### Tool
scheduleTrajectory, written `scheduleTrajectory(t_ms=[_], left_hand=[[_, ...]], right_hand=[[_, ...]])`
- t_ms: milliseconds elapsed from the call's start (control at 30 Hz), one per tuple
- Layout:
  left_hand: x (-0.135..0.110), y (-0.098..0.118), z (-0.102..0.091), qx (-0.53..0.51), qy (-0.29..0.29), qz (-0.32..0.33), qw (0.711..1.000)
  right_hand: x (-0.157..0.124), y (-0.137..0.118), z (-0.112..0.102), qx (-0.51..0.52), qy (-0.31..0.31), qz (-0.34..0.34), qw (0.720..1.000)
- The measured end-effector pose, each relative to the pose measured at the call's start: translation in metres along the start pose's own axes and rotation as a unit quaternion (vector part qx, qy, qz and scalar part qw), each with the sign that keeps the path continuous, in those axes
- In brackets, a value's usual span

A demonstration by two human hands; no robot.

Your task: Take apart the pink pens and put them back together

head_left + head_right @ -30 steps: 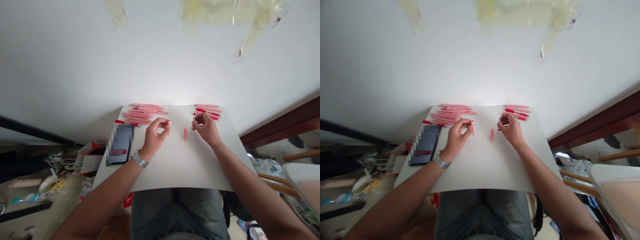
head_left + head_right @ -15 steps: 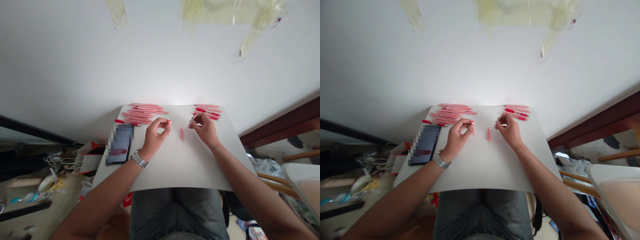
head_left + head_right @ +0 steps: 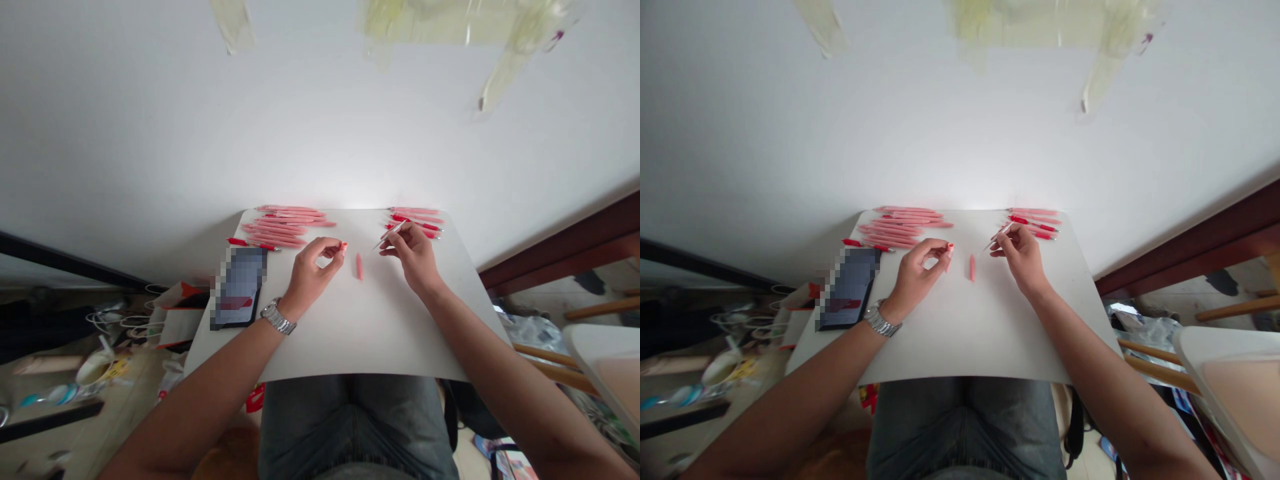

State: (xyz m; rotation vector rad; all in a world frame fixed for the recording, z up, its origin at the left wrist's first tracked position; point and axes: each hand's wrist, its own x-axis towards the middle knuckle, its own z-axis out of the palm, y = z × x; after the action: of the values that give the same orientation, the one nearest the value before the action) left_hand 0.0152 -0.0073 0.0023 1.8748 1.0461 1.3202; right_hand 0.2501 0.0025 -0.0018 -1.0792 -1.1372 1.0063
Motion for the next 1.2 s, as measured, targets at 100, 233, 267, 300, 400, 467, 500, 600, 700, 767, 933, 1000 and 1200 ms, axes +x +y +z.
scheduleTrajectory(t_ms=[100,233,267,300,400,467,500,600,700,767,933,1000,1200], left_hand=[[0.0,0.0,0.0,0.011,-0.01,0.007,1.0],[0.0,0.001,0.0,0.033,-0.013,0.024,0.999],[0.0,0.001,0.0,0.039,-0.014,0.028,0.999],[0.0,0.002,0.0,0.043,-0.015,0.031,0.998],[0.0,0.004,0.0,0.049,-0.019,0.038,0.998],[0.0,0.005,0.001,0.052,-0.021,0.041,0.998],[0.0,0.005,0.001,0.053,-0.022,0.041,0.998],[0.0,0.005,0.001,0.055,-0.027,0.038,0.997],[0.0,0.005,0.002,0.053,-0.032,0.034,0.997],[0.0,0.005,0.002,0.051,-0.034,0.034,0.998],[-0.001,0.005,0.003,0.053,-0.036,0.033,0.997],[-0.001,0.005,0.003,0.053,-0.038,0.032,0.997],[-0.002,0.004,0.002,0.055,-0.048,0.029,0.997]], right_hand=[[-0.001,-0.003,0.001,0.058,-0.009,-0.006,0.998],[-0.002,-0.003,0.002,0.104,-0.02,-0.012,0.994],[-0.002,-0.003,0.002,0.109,-0.022,-0.013,0.994],[-0.002,-0.003,0.003,0.112,-0.024,-0.013,0.993],[-0.003,-0.004,0.004,0.112,-0.03,-0.015,0.993],[-0.004,-0.005,0.004,0.113,-0.035,-0.021,0.993],[-0.005,-0.005,0.005,0.113,-0.038,-0.024,0.993],[-0.007,-0.006,0.006,0.107,-0.045,-0.029,0.993],[-0.008,-0.006,0.007,0.101,-0.049,-0.029,0.993],[-0.008,-0.006,0.007,0.101,-0.055,-0.031,0.993],[-0.009,-0.004,0.007,0.084,-0.07,-0.036,0.993],[-0.01,-0.004,0.008,0.076,-0.077,-0.038,0.993],[-0.013,-0.005,0.01,0.064,-0.114,-0.046,0.99]])
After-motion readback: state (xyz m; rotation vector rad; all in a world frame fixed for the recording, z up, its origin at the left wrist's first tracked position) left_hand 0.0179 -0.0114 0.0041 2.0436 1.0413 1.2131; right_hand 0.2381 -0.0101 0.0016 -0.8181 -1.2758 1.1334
